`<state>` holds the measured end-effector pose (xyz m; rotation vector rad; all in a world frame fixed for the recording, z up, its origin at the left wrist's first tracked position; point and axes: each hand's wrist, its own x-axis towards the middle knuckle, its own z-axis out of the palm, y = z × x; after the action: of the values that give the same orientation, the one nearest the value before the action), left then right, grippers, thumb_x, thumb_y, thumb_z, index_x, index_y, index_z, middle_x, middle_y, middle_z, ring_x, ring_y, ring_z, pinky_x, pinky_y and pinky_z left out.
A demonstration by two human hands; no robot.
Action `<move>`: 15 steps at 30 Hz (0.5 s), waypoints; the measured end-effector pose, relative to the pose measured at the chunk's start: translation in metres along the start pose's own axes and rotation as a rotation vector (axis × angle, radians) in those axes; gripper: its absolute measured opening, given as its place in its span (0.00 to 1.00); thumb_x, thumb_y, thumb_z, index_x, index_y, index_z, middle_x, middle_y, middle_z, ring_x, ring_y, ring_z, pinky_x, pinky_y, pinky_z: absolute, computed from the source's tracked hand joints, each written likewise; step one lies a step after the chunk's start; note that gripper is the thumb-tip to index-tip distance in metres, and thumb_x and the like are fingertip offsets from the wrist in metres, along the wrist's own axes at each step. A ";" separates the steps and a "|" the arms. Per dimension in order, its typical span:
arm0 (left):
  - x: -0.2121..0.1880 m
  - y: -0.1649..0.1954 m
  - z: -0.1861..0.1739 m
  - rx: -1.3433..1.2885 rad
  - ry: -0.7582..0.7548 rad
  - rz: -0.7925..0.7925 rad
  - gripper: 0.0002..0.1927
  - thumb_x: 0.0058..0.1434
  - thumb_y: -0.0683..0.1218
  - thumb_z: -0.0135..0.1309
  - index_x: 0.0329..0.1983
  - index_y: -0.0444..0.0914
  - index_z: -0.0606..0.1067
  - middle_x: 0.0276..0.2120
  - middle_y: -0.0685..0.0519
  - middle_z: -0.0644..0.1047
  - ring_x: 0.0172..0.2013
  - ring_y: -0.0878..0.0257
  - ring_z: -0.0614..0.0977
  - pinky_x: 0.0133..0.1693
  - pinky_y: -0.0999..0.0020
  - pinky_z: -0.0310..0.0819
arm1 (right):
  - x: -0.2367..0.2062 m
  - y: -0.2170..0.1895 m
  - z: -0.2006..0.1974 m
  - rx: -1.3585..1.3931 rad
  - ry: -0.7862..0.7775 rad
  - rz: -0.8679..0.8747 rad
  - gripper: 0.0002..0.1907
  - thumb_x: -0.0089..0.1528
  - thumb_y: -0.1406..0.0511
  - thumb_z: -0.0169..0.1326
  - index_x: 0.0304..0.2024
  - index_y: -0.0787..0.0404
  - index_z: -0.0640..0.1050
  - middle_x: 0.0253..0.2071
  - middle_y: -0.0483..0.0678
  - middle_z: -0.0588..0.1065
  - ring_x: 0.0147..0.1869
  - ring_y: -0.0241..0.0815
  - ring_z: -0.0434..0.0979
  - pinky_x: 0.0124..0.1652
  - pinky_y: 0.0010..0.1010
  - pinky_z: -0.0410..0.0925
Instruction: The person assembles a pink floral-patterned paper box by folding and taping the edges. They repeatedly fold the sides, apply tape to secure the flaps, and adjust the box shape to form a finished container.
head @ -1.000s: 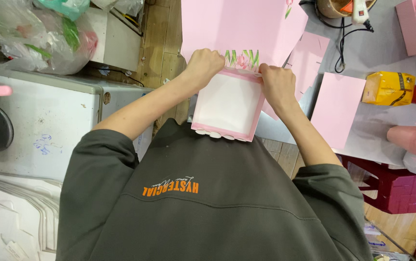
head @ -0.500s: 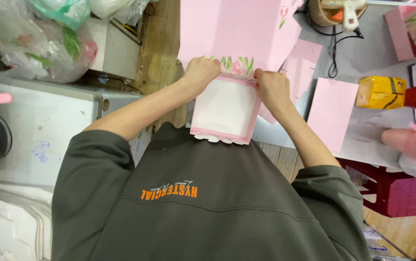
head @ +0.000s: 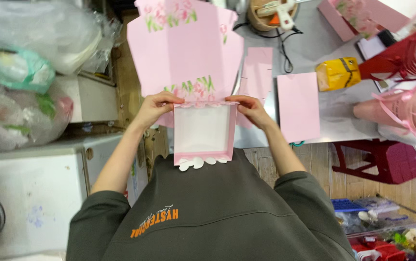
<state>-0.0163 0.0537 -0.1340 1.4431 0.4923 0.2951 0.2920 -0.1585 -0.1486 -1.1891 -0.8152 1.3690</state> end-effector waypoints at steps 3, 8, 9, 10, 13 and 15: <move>0.016 -0.025 0.018 -0.209 0.095 0.098 0.06 0.70 0.37 0.55 0.47 0.35 0.81 0.43 0.54 0.78 0.46 0.66 0.77 0.52 0.69 0.73 | 0.007 0.028 0.013 0.247 0.052 -0.243 0.06 0.66 0.70 0.60 0.45 0.65 0.80 0.53 0.51 0.77 0.65 0.47 0.74 0.67 0.41 0.66; 0.039 -0.024 0.035 -0.642 0.177 0.047 0.06 0.75 0.42 0.50 0.48 0.36 0.77 0.40 0.55 0.79 0.41 0.68 0.79 0.46 0.72 0.76 | 0.003 0.011 0.021 0.509 0.161 -0.259 0.10 0.69 0.63 0.63 0.48 0.62 0.78 0.53 0.49 0.76 0.59 0.45 0.75 0.60 0.41 0.70; 0.042 -0.018 0.036 -0.634 0.218 0.030 0.07 0.74 0.42 0.50 0.49 0.36 0.76 0.40 0.54 0.79 0.40 0.68 0.80 0.44 0.72 0.77 | 0.001 -0.001 0.021 0.495 0.120 -0.210 0.17 0.64 0.58 0.63 0.51 0.57 0.76 0.54 0.45 0.76 0.59 0.41 0.76 0.57 0.38 0.72; 0.044 -0.012 0.038 -0.625 0.262 0.010 0.07 0.73 0.43 0.50 0.50 0.36 0.76 0.40 0.54 0.79 0.38 0.68 0.80 0.41 0.73 0.78 | -0.002 -0.013 0.021 0.484 0.079 -0.158 0.24 0.59 0.53 0.64 0.54 0.51 0.73 0.56 0.40 0.76 0.59 0.38 0.77 0.55 0.36 0.74; 0.054 0.003 0.048 -0.577 0.416 0.027 0.08 0.73 0.45 0.50 0.48 0.36 0.75 0.44 0.55 0.80 0.39 0.69 0.81 0.42 0.75 0.80 | -0.012 -0.035 0.024 0.339 0.037 0.016 0.33 0.57 0.55 0.63 0.63 0.44 0.68 0.47 0.40 0.75 0.47 0.32 0.77 0.42 0.31 0.76; 0.058 0.009 0.052 -0.525 0.430 0.003 0.09 0.73 0.45 0.51 0.52 0.36 0.74 0.47 0.53 0.79 0.42 0.68 0.80 0.44 0.73 0.77 | -0.013 -0.043 0.016 0.191 0.088 0.045 0.31 0.60 0.60 0.63 0.64 0.46 0.67 0.40 0.44 0.75 0.39 0.32 0.76 0.35 0.30 0.75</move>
<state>0.0608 0.0375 -0.1302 0.8654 0.6983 0.6909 0.2882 -0.1610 -0.1009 -1.1156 -0.5852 1.3884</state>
